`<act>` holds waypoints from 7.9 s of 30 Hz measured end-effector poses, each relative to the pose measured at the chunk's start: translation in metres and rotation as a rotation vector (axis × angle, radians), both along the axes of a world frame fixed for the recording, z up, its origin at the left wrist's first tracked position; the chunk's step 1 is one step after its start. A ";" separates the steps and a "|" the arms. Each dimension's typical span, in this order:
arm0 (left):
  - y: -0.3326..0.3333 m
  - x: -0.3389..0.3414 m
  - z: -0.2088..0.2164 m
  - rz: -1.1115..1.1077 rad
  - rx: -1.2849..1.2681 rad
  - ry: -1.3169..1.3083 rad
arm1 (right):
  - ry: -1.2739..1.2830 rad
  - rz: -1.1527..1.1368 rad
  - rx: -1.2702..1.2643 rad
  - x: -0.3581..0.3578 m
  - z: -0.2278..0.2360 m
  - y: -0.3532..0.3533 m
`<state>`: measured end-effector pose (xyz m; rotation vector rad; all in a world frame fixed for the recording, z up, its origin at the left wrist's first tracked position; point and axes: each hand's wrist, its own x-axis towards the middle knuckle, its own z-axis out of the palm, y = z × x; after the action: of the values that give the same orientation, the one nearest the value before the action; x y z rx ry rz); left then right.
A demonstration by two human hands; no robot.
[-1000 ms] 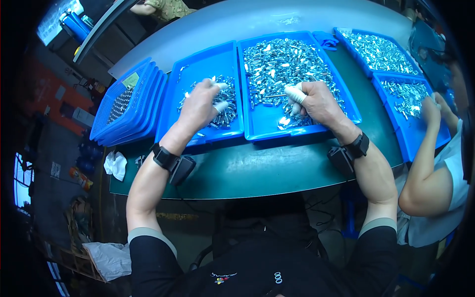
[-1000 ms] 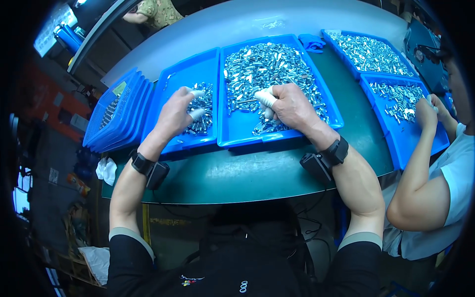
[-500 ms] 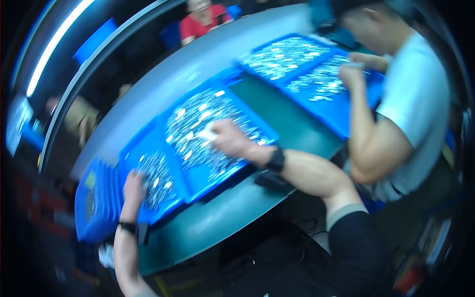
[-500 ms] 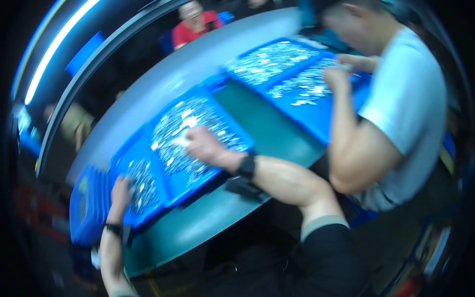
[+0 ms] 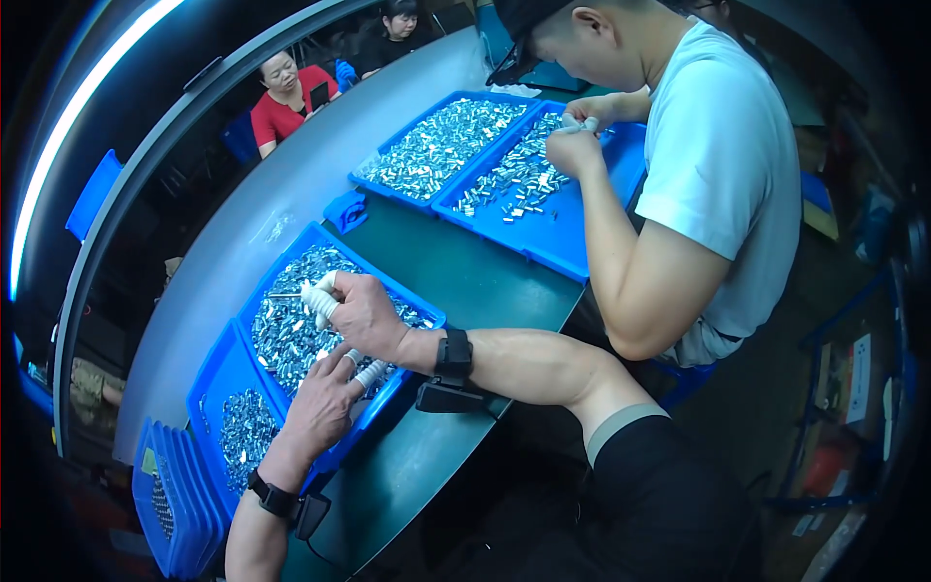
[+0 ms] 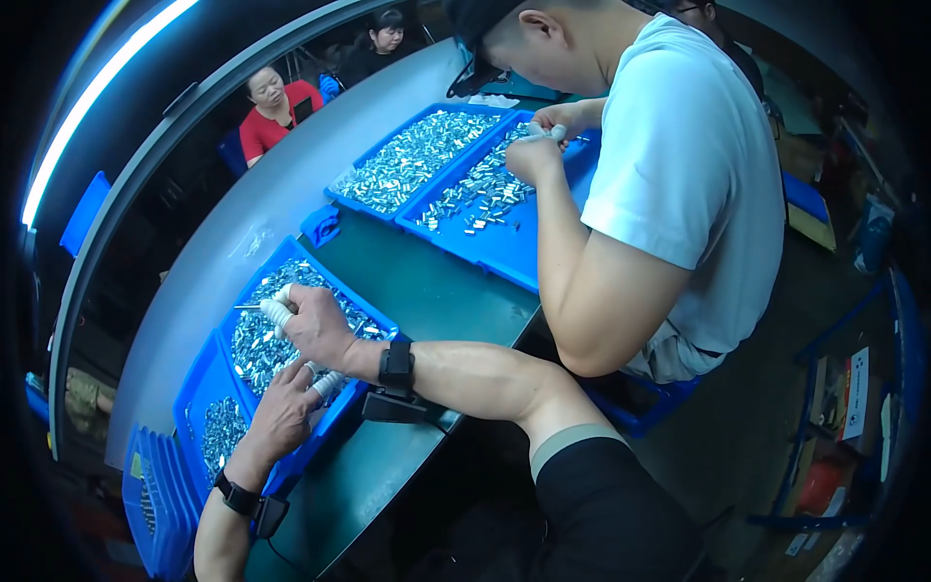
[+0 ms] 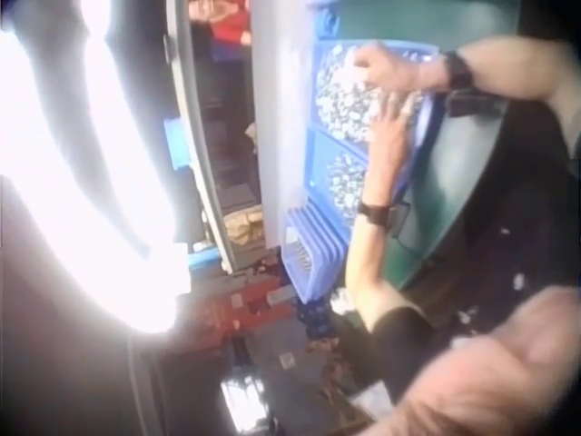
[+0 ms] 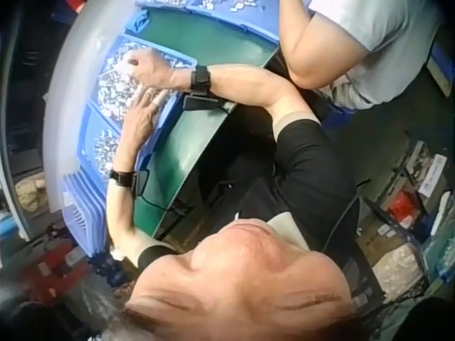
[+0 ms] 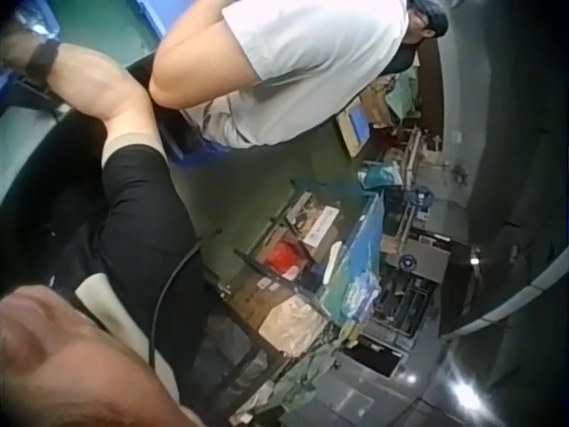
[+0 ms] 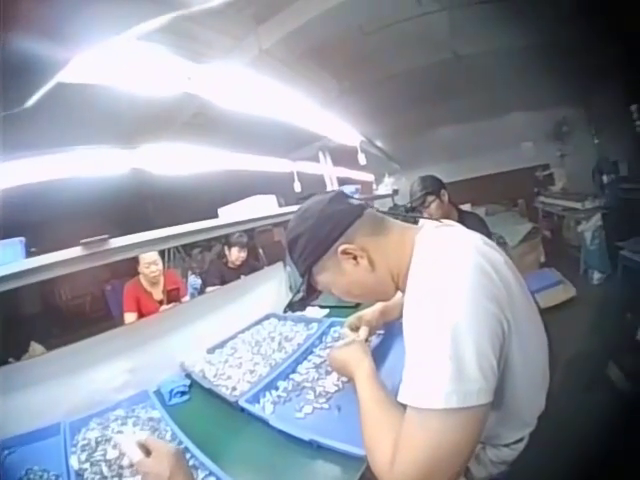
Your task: The person picks up a metal rod and a small metal component from a blue tray, fits the component onto the rod, and places the assembled unit into a separate blue tray.
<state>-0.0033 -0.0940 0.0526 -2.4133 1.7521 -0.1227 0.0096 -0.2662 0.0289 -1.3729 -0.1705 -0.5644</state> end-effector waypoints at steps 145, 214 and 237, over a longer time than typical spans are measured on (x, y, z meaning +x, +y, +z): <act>0.057 -0.004 -0.042 0.281 -0.411 0.195 | 0.088 0.217 -0.260 0.000 -0.027 0.002; 0.078 -0.030 -0.050 0.623 -1.229 0.520 | 0.108 0.421 -0.392 -0.022 -0.013 0.014; 0.070 -0.030 -0.050 0.490 -1.040 0.103 | 0.157 0.464 -0.597 -0.024 -0.007 0.014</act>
<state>-0.0335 -0.0237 0.0028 -3.5045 1.1825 -1.0890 -0.0141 -0.2520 0.0214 -1.8705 -0.5462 -0.0033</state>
